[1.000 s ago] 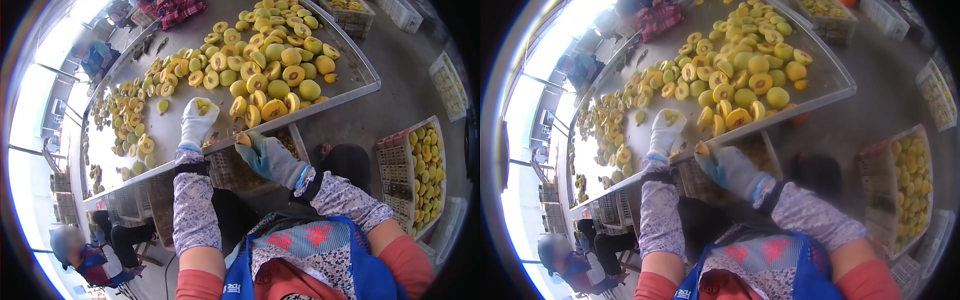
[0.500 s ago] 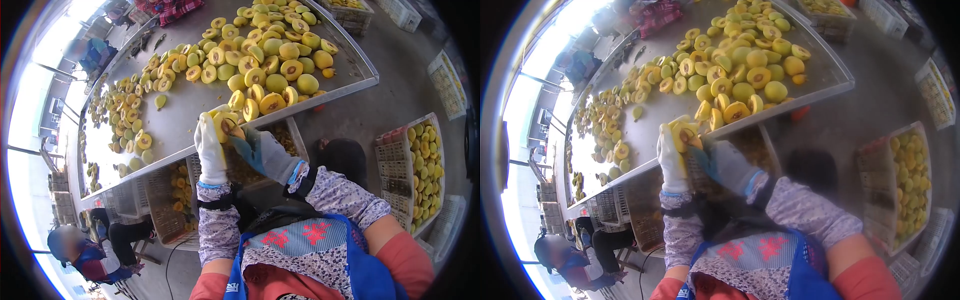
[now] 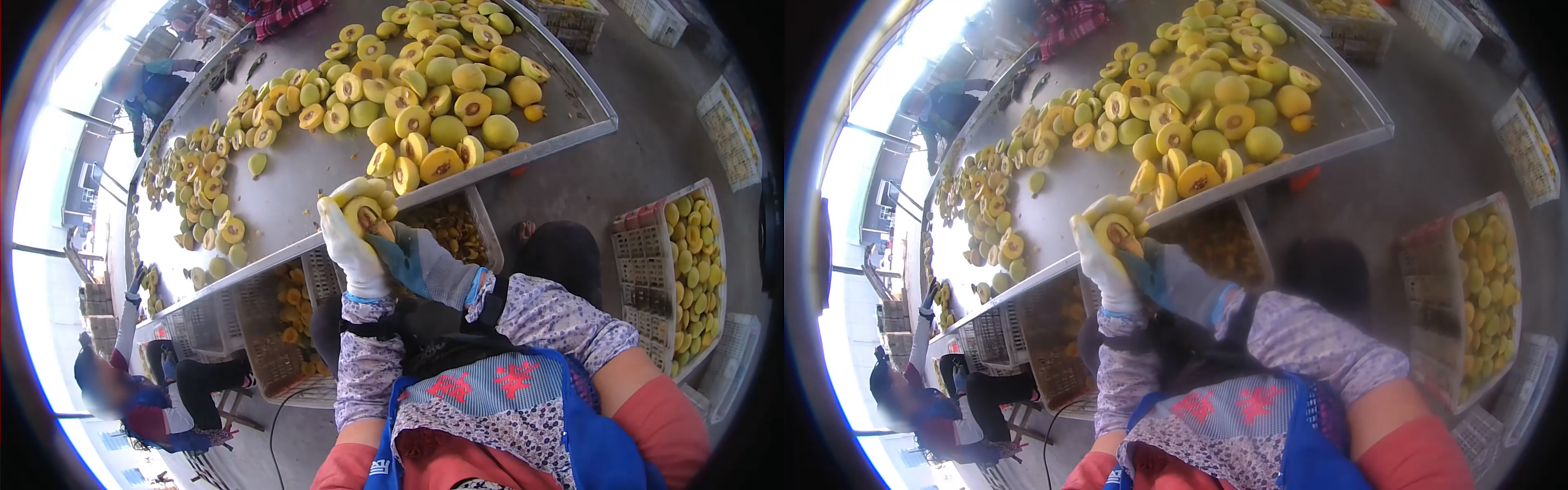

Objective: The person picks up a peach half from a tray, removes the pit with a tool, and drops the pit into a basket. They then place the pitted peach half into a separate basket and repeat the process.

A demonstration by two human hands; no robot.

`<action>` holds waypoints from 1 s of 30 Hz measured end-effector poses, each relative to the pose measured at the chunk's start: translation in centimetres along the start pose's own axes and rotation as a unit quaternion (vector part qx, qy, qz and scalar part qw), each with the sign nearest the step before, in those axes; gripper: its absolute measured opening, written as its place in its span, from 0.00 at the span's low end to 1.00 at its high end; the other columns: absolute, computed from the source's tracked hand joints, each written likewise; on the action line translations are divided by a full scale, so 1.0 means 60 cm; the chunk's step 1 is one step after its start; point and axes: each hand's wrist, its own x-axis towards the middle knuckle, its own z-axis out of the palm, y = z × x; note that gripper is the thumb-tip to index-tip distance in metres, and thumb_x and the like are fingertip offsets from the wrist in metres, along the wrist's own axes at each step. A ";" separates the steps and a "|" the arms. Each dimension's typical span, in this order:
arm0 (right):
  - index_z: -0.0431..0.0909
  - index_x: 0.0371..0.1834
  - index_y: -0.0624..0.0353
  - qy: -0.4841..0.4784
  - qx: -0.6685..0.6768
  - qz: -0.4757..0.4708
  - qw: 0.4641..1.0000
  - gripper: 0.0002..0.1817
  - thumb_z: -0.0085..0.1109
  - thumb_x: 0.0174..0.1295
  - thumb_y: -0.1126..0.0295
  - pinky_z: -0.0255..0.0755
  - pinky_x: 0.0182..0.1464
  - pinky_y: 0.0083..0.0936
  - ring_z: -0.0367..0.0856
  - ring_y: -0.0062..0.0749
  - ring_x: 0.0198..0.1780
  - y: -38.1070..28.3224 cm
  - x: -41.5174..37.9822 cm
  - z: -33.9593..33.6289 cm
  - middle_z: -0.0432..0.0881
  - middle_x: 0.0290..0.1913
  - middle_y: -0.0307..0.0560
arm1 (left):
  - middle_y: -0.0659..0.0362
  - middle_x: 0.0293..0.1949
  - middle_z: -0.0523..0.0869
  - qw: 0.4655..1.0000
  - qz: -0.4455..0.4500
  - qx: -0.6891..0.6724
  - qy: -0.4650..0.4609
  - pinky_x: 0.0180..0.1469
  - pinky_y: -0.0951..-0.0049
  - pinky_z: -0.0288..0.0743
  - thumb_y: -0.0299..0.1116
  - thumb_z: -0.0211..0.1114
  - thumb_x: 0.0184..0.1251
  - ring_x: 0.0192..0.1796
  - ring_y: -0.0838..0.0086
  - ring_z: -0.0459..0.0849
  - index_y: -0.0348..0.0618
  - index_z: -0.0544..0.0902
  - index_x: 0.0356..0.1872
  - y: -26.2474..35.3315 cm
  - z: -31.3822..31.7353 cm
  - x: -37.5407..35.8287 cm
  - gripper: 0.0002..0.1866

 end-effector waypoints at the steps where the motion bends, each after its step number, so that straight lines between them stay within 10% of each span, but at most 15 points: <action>1: 0.80 0.51 0.66 0.000 0.001 0.000 1.000 0.21 0.55 0.76 0.55 0.79 0.44 0.30 0.86 0.29 0.42 0.002 -0.002 0.002 0.88 0.39 0.54 | 0.49 0.38 0.87 1.000 0.000 0.001 0.000 0.38 0.71 0.82 0.52 0.39 0.85 0.33 0.68 0.84 0.33 0.81 0.47 -0.001 0.000 -0.004 0.31; 13: 0.80 0.50 0.67 -0.002 -0.062 0.024 0.998 0.21 0.54 0.77 0.55 0.77 0.42 0.26 0.81 0.23 0.39 0.011 0.000 -0.003 0.86 0.36 0.48 | 0.52 0.36 0.87 0.945 0.187 0.262 -0.057 0.38 0.74 0.82 0.47 0.38 0.85 0.32 0.69 0.86 0.32 0.81 0.46 -0.012 -0.023 -0.002 0.28; 19: 0.81 0.48 0.67 -0.010 -0.042 0.075 0.996 0.21 0.54 0.77 0.56 0.76 0.44 0.24 0.77 0.19 0.40 0.001 -0.012 -0.005 0.85 0.35 0.44 | 0.50 0.36 0.87 0.983 -0.110 0.109 -0.101 0.37 0.72 0.83 0.47 0.38 0.85 0.31 0.68 0.86 0.32 0.81 0.44 0.035 -0.024 0.007 0.29; 22: 0.81 0.49 0.67 -0.011 -0.025 0.041 0.999 0.20 0.55 0.77 0.56 0.76 0.44 0.23 0.77 0.18 0.40 0.017 -0.013 -0.002 0.85 0.36 0.42 | 0.49 0.36 0.87 0.993 -0.048 0.067 -0.078 0.38 0.71 0.84 0.43 0.43 0.84 0.33 0.68 0.87 0.31 0.81 0.45 0.015 -0.018 0.001 0.24; 24: 0.81 0.49 0.66 0.034 -0.037 -0.103 0.993 0.20 0.55 0.77 0.56 0.76 0.44 0.23 0.77 0.18 0.40 0.065 -0.004 0.006 0.85 0.36 0.41 | 0.49 0.36 0.87 0.960 0.153 0.220 -0.075 0.39 0.70 0.84 0.37 0.48 0.82 0.34 0.67 0.87 0.31 0.80 0.46 -0.008 -0.018 -0.002 0.17; 28: 0.81 0.49 0.66 0.044 0.040 0.036 0.998 0.20 0.55 0.77 0.56 0.76 0.43 0.23 0.78 0.18 0.40 0.007 -0.013 0.004 0.85 0.35 0.41 | 0.49 0.35 0.87 0.961 0.164 0.200 -0.092 0.40 0.70 0.84 0.32 0.53 0.79 0.33 0.68 0.87 0.31 0.79 0.47 -0.019 -0.023 -0.002 0.13; 30: 0.80 0.57 0.66 0.019 0.003 0.041 0.999 0.38 0.45 0.75 0.36 0.78 0.47 0.31 0.89 0.41 0.44 -0.002 -0.018 0.000 0.88 0.39 0.60 | 0.48 0.36 0.87 0.895 0.283 0.328 -0.103 0.40 0.70 0.83 0.39 0.50 0.81 0.32 0.67 0.86 0.30 0.80 0.48 -0.016 -0.024 -0.002 0.18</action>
